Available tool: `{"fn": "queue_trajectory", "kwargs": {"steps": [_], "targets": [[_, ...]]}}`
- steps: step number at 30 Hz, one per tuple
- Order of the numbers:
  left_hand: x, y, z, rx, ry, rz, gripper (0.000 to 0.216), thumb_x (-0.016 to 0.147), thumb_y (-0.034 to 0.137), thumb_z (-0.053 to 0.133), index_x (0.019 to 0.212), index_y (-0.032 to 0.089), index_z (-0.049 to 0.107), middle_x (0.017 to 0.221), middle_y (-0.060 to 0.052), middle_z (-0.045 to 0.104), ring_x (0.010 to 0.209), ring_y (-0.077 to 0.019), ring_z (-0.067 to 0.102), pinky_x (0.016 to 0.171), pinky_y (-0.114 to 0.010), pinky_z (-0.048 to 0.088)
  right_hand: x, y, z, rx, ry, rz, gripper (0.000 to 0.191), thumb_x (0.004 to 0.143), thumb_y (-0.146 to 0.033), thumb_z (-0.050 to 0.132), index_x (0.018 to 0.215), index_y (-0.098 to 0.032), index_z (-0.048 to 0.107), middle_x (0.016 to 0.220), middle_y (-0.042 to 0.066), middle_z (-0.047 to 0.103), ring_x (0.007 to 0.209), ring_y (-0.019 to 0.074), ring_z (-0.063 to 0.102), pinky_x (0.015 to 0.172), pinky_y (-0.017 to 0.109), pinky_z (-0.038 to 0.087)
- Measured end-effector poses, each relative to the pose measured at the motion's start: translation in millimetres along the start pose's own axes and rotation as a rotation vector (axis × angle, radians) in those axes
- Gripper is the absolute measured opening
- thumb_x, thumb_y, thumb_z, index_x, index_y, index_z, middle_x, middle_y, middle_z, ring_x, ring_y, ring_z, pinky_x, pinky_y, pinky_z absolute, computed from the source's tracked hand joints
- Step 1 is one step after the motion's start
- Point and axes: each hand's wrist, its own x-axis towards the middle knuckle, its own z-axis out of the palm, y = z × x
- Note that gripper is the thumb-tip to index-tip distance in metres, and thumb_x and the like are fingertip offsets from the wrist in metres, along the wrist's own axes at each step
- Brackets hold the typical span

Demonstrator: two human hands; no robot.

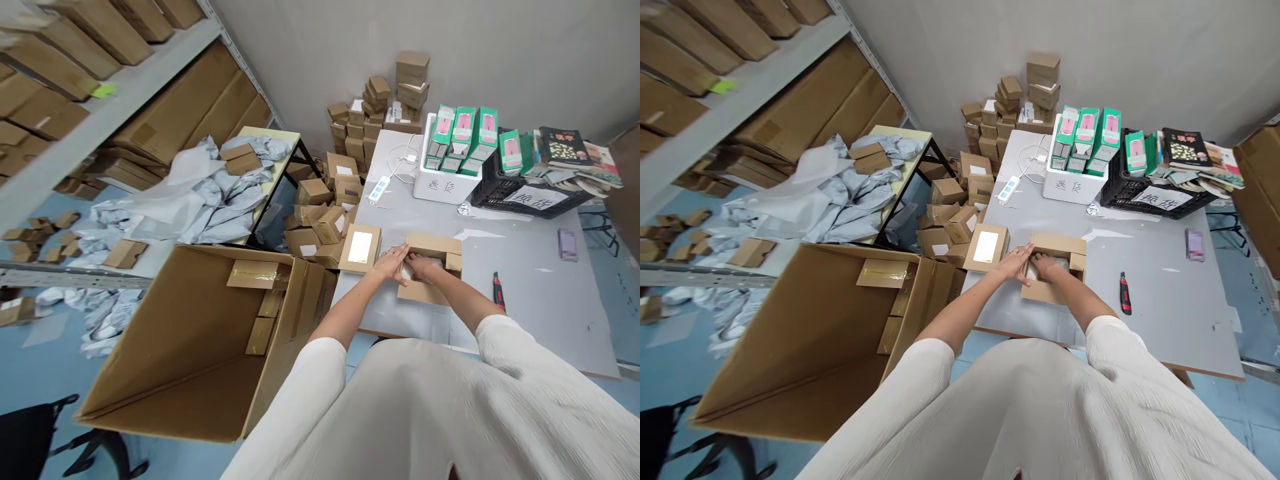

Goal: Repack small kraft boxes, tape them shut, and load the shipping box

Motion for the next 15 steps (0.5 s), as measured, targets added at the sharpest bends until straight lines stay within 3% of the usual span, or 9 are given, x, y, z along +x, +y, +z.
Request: {"fn": "queue_trajectory", "kwargs": {"steps": [4,9,15], "targets": [[-2,3,-4,0.006,-0.002,0.004,0.168,0.061,0.086,0.091,0.180,0.027,-0.010,0.188,-0.018,-0.001,0.165,-0.0532,0.030,0.128,-0.061,0.034,-6,6,-4,-0.009,-0.028,0.060,0.083,0.082,-0.038,0.090,0.156,-0.027,0.055,0.161,0.020,0.054,0.150,0.0394,0.054,0.122,0.052,0.046],[-1,5,-8,0.005,-0.024,0.003,0.169,0.060,0.085,0.092,0.180,0.029,-0.012,0.188,-0.017,-0.002,0.165,-0.0539,0.029,0.128,-0.062,0.035,-16,15,-7,0.039,-0.089,0.002,0.073,0.085,-0.047,0.087,0.152,-0.027,0.063,0.158,0.019,0.061,0.142,0.0400,0.063,0.115,0.048,0.054],[-2,5,-9,-0.004,-0.034,-0.004,0.168,0.062,0.085,0.091,0.180,0.029,-0.013,0.188,-0.017,-0.004,0.166,-0.0542,0.027,0.128,-0.062,0.034,-20,10,-12,-0.042,-0.089,-0.119,0.079,0.090,-0.031,0.082,0.163,-0.034,0.053,0.164,0.018,0.056,0.125,0.0354,0.074,0.104,0.046,0.058]]}}
